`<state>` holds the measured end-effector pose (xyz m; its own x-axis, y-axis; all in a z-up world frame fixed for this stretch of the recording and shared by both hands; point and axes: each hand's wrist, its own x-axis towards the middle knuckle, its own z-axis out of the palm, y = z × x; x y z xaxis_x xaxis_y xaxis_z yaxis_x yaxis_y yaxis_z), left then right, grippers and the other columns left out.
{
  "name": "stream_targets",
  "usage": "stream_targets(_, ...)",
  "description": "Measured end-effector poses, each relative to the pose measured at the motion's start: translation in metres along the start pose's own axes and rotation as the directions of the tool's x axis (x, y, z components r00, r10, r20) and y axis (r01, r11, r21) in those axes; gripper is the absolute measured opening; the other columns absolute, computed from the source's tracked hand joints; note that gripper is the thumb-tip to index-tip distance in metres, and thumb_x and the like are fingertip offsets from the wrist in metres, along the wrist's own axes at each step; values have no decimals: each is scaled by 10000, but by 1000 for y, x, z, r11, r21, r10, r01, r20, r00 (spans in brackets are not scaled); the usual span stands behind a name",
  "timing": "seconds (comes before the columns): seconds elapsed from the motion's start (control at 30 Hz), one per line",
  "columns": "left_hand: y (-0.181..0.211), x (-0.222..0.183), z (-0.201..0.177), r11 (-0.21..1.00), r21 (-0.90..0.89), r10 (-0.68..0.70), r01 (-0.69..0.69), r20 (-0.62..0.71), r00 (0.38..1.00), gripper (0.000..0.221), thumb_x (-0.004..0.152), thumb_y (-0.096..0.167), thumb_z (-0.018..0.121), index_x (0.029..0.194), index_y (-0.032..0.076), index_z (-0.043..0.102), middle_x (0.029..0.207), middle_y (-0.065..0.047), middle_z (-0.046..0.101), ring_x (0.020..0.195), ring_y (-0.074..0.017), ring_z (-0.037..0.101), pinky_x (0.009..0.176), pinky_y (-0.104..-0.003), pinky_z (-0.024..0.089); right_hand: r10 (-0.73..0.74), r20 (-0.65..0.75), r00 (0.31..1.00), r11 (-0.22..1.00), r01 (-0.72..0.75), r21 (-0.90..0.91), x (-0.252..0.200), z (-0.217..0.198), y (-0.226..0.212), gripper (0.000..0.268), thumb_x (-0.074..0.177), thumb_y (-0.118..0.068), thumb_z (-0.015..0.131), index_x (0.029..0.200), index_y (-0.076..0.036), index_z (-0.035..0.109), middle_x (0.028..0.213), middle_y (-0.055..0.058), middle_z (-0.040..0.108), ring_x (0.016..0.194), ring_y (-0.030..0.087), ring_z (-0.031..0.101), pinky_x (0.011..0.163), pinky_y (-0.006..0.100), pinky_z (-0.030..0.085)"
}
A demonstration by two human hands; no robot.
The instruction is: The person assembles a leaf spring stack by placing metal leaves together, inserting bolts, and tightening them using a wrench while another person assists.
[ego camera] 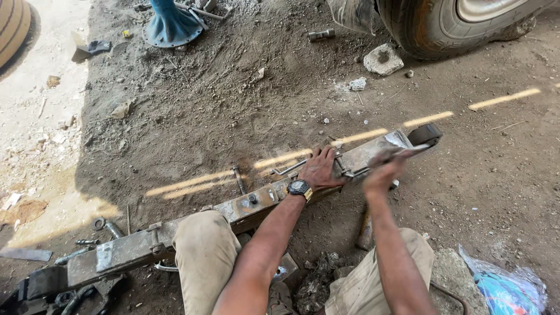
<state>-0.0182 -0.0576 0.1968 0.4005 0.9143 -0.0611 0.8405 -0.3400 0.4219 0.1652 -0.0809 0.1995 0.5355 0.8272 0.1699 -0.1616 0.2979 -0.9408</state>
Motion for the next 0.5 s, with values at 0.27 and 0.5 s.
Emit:
stream_targets(0.27,-9,-3,7,1000,22,-22,22,-19,1000,1187,692,806,690,1500,-4,376,1529,-217,407,1432,-428,356,1135,-609,378,-559,708,432,636,771,33,-63,26,-2,282,1190,-269,488,975,-140,620,776,7,684,615,76,671,443,191,529)
stream_targets(0.5,6,-6,-3,1000,-10,28,-28,-26,999,1238,681,861,644,1513,-15,370,1556,-246,399,1446,-453,354,1122,-625,394,499,-149,854,845,-441,303,49,-8,-18,584,1025,-707,415,777,-179,399,603,-66,381,478,103,338,441,277,328)
